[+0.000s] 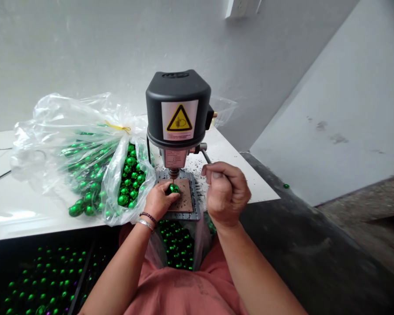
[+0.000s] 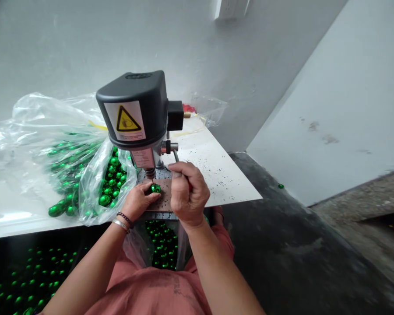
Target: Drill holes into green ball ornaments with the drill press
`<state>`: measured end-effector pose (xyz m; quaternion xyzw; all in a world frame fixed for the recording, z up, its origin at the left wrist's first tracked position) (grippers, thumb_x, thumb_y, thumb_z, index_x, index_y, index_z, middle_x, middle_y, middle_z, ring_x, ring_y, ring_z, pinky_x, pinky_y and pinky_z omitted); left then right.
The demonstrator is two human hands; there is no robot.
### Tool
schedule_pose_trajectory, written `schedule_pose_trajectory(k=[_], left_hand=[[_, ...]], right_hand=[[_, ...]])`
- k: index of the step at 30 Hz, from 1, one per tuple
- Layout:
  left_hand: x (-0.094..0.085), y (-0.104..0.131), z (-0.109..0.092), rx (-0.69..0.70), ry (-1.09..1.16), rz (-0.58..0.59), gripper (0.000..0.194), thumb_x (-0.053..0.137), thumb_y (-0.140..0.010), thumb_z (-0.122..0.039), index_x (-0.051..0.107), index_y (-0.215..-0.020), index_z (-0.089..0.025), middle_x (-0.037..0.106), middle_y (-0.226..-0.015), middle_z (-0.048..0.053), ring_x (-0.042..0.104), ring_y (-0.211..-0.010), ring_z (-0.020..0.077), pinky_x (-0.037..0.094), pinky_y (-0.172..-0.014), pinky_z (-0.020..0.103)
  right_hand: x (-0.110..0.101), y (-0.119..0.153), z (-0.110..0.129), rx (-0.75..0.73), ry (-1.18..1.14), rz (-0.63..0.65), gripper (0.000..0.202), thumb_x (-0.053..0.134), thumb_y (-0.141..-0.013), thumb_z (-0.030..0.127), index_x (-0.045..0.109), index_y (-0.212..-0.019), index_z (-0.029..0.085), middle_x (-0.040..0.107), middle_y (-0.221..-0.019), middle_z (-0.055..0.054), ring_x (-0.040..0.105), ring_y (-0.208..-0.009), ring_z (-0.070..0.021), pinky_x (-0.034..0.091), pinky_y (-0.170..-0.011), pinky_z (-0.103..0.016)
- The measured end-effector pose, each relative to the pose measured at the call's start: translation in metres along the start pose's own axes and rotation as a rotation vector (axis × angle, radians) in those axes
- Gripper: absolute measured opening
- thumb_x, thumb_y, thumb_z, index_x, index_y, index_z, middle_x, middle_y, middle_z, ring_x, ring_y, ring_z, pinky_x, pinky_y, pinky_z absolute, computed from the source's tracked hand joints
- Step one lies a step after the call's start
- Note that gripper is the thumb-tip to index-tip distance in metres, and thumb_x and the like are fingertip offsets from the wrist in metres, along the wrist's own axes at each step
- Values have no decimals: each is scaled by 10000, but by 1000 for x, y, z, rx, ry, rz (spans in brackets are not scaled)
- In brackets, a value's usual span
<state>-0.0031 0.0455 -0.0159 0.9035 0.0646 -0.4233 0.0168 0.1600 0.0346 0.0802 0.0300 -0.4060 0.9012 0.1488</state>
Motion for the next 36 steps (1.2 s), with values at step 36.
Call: schedule_pose_trajectory(k=[36], left_hand=[[-49, -24, 61, 113, -261, -189, 452, 559, -722, -179, 515, -1169, -127, 555, -1059, 132, 541, -1006, 239, 407, -937, 385]], right_hand=[[19, -60, 26, 7, 0, 26, 239, 478, -817, 392, 489, -685, 193, 424, -569, 46, 369, -490, -39, 335, -487, -213]])
Point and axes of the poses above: each hand's wrist, its own y-axis away from the middle knuckle, its own x-axis out of the palm, z = x × y, the point moved 5 cm from there along -y, towards the middle knuckle
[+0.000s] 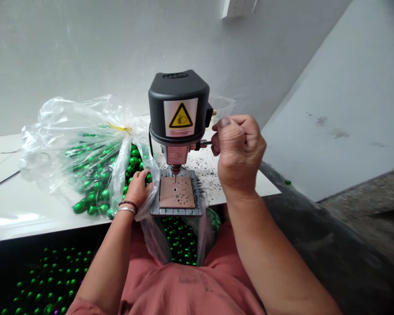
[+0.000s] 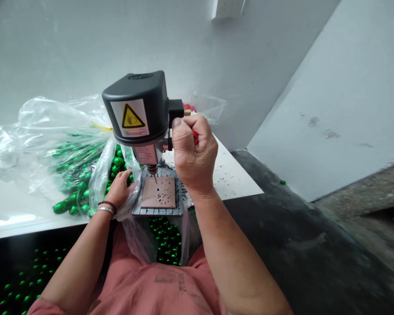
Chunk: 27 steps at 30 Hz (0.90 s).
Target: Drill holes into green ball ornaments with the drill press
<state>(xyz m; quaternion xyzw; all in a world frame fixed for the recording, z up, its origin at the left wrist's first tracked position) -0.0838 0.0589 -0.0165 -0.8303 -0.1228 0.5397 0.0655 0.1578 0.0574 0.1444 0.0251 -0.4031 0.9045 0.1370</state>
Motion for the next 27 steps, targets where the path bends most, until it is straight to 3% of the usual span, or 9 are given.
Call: schedule_pose_trajectory(k=[3, 6, 9, 11, 14, 18, 21, 24, 27], left_hand=[[-13, 5, 2, -54, 192, -188, 433, 581, -712, -193, 516, -1138, -158, 546, -1068, 100, 519, -1028, 225, 390, -956, 385], [-32, 18, 1, -236, 527, -319, 430, 583, -746, -351, 492, -1136, -195, 563, -942, 49, 550, -888, 189, 466, -803, 341], [-39, 32, -18, -343, 1101, -172, 421, 516, -783, -462, 491, -1122, -214, 532, -764, 2, 529, -642, 122, 429, -515, 224], [-39, 40, -37, -352, 1403, -25, 416, 563, -761, -434, 519, -1099, -197, 543, -793, 14, 515, -606, 96, 385, -465, 190], [-33, 51, -60, -352, 1572, 161, 435, 620, -726, -386, 528, -1094, -172, 575, -854, 46, 505, -581, 78, 349, -434, 174], [-15, 57, -67, -335, 1340, 260, 461, 630, -710, -362, 521, -1108, -158, 605, -874, 45, 514, -560, 77, 367, -444, 191], [-5, 55, -67, -203, 858, 249, 545, 630, -709, -347, 497, -1211, -182, 629, -982, 60, 598, -756, 143, 481, -647, 263], [-2, 50, -70, 2, 302, 182, 470, 602, -740, -313, 544, -1188, -185, 599, -1128, 92, 571, -1005, 217, 444, -889, 345], [1, 46, -71, 84, 12, 178, 396, 538, -800, -333, 572, -1156, -164, 595, -1135, 114, 579, -1006, 232, 450, -891, 344]], right_hand=[[-1, 0, 0, -11, -2, -11, 235, 485, -813, 393, 495, -687, 194, 463, -602, 36, 391, -519, -44, 357, -511, -220], [-1, 1, 0, -6, 11, -10, 238, 485, -812, 401, 501, -692, 196, 469, -600, 33, 420, -541, -51, 373, -526, -223], [-1, 2, -1, -11, 32, -4, 233, 470, -822, 393, 496, -695, 200, 450, -582, 41, 405, -516, -46, 365, -507, -219], [-1, 2, 0, -22, 45, -11, 233, 465, -827, 388, 486, -690, 201, 435, -579, 44, 393, -511, -43, 364, -510, -219], [-1, 3, 1, -41, 43, -8, 233, 456, -832, 380, 471, -683, 202, 423, -575, 49, 395, -508, -38, 370, -517, -215], [-1, 4, 4, -17, 5, 20, 221, 444, -838, 371, 468, -694, 204, 429, -567, 58, 402, -472, -23, 380, -496, -197], [-2, 4, 6, 7, 20, 34, 225, 450, -835, 368, 469, -683, 204, 413, -530, 62, 393, -476, -31, 386, -504, -201], [-3, 5, 7, 11, 35, 42, 220, 454, -830, 371, 474, -691, 202, 429, -551, 58, 382, -496, -37, 388, -511, -207], [-3, 5, 6, 12, 24, 50, 215, 449, -830, 377, 473, -708, 202, 449, -577, 54, 390, -512, -39, 391, -514, -206]])
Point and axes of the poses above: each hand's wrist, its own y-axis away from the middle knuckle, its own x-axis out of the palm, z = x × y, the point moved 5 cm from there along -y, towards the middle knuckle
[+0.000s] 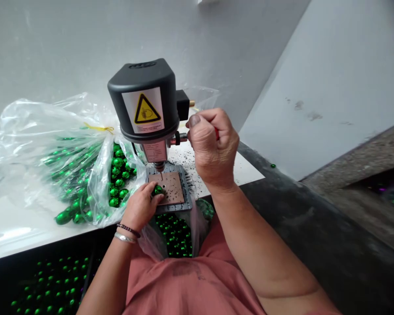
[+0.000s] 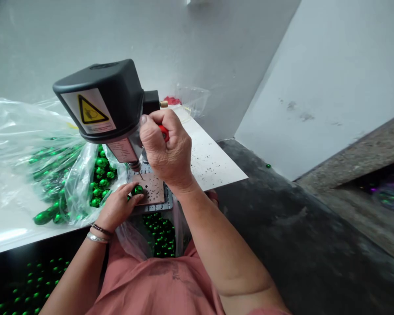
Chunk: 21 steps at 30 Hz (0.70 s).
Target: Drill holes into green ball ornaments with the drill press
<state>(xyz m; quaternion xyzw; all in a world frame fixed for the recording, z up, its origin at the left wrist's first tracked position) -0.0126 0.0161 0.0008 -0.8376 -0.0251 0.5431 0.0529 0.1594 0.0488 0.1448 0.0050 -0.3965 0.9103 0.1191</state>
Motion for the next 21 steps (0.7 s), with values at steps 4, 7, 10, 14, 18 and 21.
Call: schedule_pose_trajectory(k=[4, 7, 10, 14, 18, 21], left_hand=[[-8, -1, 2, -5, -164, -6, 390, 541, -800, -381, 604, -1116, -161, 583, -1136, 115, 602, -952, 223, 476, -842, 313], [-12, 1, 1, 30, -254, 59, 420, 531, -806, -351, 564, -1180, -162, 585, -1123, 109, 609, -923, 218, 479, -823, 308], [-10, 2, -2, 88, -319, 148, 433, 455, -844, -290, 495, -1257, -169, 582, -1110, 110, 614, -897, 208, 488, -770, 298], [-5, 2, 0, 108, -316, 173, 435, 414, -849, -239, 466, -1277, -176, 578, -1111, 118, 610, -908, 209, 485, -788, 314], [-4, 1, 4, 106, -200, 93, 459, 501, -773, -170, 507, -1230, -130, 555, -1165, 133, 567, -1023, 211, 434, -917, 306], [-9, -2, 4, 50, -97, 14, 431, 548, -747, -213, 561, -1171, -141, 578, -1128, 121, 572, -1008, 212, 426, -929, 312]], right_hand=[[0, 0, 0, -5, -4, 6, 214, 451, -830, 372, 471, -700, 202, 450, -572, 52, 381, -505, -41, 382, -498, -203], [0, 0, -1, -11, -6, 1, 217, 452, -830, 373, 475, -698, 202, 445, -567, 54, 380, -501, -38, 381, -505, -203], [0, 1, -2, -21, -16, -2, 220, 447, -830, 379, 474, -702, 203, 440, -563, 56, 374, -492, -34, 377, -502, -203], [0, 1, -3, -10, -8, -1, 225, 448, -827, 390, 473, -700, 206, 430, -564, 57, 372, -493, -36, 372, -498, -208], [0, 1, -3, -11, -19, 4, 224, 453, -825, 395, 476, -706, 207, 419, -552, 60, 365, -488, -36, 361, -483, -205], [0, 2, -3, -2, -17, 13, 230, 443, -829, 403, 470, -709, 209, 406, -549, 62, 358, -486, -33, 362, -479, -196]])
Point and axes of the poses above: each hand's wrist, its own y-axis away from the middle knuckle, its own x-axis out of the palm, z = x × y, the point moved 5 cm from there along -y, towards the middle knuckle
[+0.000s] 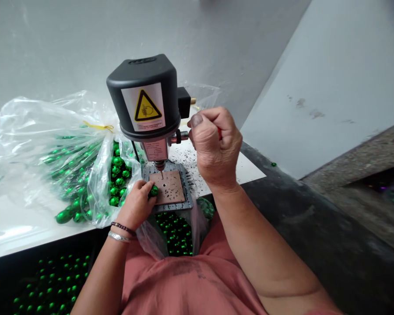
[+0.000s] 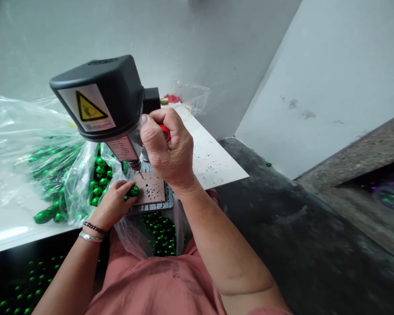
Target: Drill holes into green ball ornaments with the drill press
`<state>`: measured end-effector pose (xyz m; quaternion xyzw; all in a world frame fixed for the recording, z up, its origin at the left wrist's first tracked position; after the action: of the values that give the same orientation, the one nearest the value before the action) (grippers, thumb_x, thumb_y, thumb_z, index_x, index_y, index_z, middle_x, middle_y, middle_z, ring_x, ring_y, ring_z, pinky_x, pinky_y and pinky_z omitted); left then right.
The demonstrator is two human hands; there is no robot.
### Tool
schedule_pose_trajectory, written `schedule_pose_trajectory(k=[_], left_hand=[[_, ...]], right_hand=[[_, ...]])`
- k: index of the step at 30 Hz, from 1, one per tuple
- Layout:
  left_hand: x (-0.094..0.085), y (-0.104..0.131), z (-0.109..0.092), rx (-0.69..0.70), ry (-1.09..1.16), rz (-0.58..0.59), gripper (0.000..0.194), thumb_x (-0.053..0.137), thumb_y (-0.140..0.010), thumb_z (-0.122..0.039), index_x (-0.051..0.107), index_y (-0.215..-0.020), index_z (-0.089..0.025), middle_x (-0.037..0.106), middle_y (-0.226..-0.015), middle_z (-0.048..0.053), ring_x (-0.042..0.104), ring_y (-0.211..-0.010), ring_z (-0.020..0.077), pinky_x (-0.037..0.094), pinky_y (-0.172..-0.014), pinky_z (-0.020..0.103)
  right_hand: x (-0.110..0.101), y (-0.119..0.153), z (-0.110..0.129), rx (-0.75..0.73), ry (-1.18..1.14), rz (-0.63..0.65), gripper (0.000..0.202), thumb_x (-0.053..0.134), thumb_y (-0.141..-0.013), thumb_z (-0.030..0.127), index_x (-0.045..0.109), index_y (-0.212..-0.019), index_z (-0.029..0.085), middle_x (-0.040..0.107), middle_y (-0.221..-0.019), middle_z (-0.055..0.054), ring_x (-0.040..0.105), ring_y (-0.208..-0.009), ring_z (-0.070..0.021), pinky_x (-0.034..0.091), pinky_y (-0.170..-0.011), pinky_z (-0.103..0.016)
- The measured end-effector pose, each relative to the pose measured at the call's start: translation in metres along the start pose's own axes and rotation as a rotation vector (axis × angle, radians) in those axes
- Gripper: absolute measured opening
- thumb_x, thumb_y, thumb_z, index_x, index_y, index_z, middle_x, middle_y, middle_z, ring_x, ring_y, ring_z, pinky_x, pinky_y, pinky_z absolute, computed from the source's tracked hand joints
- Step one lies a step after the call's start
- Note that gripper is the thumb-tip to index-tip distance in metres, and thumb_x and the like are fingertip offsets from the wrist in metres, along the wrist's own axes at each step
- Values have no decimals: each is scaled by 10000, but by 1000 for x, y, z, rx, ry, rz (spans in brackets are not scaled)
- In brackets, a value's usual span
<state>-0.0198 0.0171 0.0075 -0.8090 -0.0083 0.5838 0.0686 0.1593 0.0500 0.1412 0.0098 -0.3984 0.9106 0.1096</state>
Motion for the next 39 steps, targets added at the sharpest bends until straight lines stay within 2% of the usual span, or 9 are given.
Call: schedule_pose_trajectory(k=[4, 8, 13, 19, 27, 30, 34, 39], left_hand=[[-1, -5, 4, -175, 257, 16, 422, 513, -778, -379, 583, -1142, -178, 663, -975, 59, 610, -912, 208, 470, -824, 310], [7, -11, 6, -244, 429, 81, 387, 478, -785, -380, 608, -1092, -184, 684, -833, 19, 621, -751, 176, 481, -704, 284], [8, -17, 3, -224, 362, 85, 399, 498, -774, -350, 601, -1131, -206, 693, -905, 24, 617, -829, 184, 465, -757, 288], [6, -21, -4, -261, 245, 126, 446, 541, -764, -339, 577, -1187, -199, 694, -991, 55, 625, -908, 203, 451, -823, 298], [15, -34, -8, -145, 210, 87, 426, 592, -744, -352, 618, -1130, -173, 624, -1177, 80, 563, -1090, 201, 398, -957, 302], [17, -37, -9, -112, 201, 73, 415, 611, -729, -353, 634, -1104, -178, 634, -1157, 82, 571, -1074, 202, 400, -956, 303], [18, -36, -9, -129, 201, 69, 316, 634, -704, -354, 679, -987, -221, 681, -1032, 50, 610, -970, 207, 447, -877, 303], [16, -34, -11, -136, 193, 86, 271, 613, -721, -367, 681, -934, -214, 681, -1001, 48, 602, -940, 199, 443, -852, 288]], right_hand=[[0, 0, 1, 7, 21, 10, 235, 435, -832, 408, 465, -715, 206, 408, -557, 61, 366, -492, -34, 373, -483, -194], [-1, 0, 3, -8, 44, 11, 219, 436, -836, 382, 468, -717, 200, 420, -569, 58, 375, -503, -36, 378, -488, -193], [-3, 0, 4, -25, 40, 4, 221, 445, -831, 377, 480, -714, 193, 423, -585, 55, 390, -528, -32, 392, -510, -183], [-4, 0, 4, -12, 70, 17, 243, 426, -826, 402, 483, -716, 193, 444, -606, 54, 399, -537, -23, 402, -511, -165], [-4, 0, 5, -4, 66, 21, 232, 431, -825, 386, 494, -719, 189, 451, -616, 48, 412, -561, -28, 388, -524, -171], [-4, 0, 5, 7, 66, 35, 234, 427, -830, 393, 491, -725, 194, 444, -605, 49, 409, -556, -33, 389, -519, -177], [-5, 6, 5, -7, 41, 65, 195, 432, -841, 360, 503, -750, 202, 453, -599, 57, 389, -519, -30, 396, -506, -184], [-10, 21, 1, -90, 52, 52, 93, 480, -826, 231, 564, -815, 193, 578, -730, 51, 487, -612, -17, 443, -596, -177]])
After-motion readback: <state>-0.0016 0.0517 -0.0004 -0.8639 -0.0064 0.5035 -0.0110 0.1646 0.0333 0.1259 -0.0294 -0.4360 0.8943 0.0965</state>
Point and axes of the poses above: each hand's wrist, its own y-axis away from the middle knuckle, its own x-axis out of the palm, z = x × y, the point moved 5 cm from there along -y, towards the middle knuckle
